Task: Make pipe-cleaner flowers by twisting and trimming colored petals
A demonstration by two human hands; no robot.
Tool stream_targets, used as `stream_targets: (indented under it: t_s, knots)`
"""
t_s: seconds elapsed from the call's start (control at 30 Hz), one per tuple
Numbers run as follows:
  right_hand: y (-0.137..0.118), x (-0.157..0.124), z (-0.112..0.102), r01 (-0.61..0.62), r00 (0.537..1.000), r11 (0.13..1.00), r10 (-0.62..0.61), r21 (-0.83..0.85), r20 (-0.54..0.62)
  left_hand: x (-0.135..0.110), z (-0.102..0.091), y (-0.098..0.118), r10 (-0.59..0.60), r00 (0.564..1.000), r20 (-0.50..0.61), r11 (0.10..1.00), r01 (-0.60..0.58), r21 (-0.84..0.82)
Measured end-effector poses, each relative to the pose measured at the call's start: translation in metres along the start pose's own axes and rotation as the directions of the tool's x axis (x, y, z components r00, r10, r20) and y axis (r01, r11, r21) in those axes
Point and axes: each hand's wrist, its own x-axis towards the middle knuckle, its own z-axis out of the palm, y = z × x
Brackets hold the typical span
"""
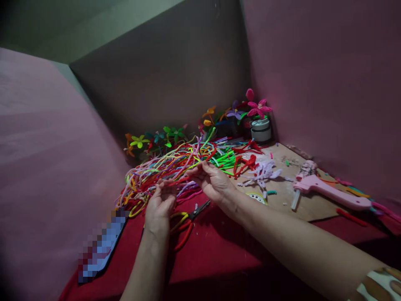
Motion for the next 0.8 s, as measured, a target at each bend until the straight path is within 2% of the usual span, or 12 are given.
stream_targets:
  t_s: [0.1, 0.23, 0.5, 0.67, 0.8]
  knots:
    - [-0.008, 0.006, -0.003, -0.001, 1.0, 0.999, 0.002, 0.04, -0.026, 0.004, -0.004, 0.013, 0.028, 0.999, -0.024, 0.999, -0.028, -0.028]
    - [-0.015, 0.012, -0.009, 0.005, 0.999, 0.999, -0.002, 0.05, -0.052, 0.004, -0.009, 0.022, 0.093, 0.996, 0.007, 0.995, -0.093, -0.036]
    - [-0.015, 0.004, -0.002, -0.085, 0.988, 0.993, 0.072, -0.087, -0.137, 0.008, -0.02, 0.033, 0.183, 0.981, 0.061, 0.983, -0.183, -0.004]
    - [-0.02, 0.0, 0.005, -0.101, 0.987, 0.991, 0.089, -0.084, -0.135, 0.002, -0.019, 0.034, 0.199, 0.977, 0.071, 0.98, -0.199, -0.017]
    - [-0.019, 0.003, 0.002, -0.08, 0.989, 0.996, 0.074, -0.048, -0.125, 0.0, -0.015, 0.032, 0.224, 0.971, 0.08, 0.974, -0.222, -0.036]
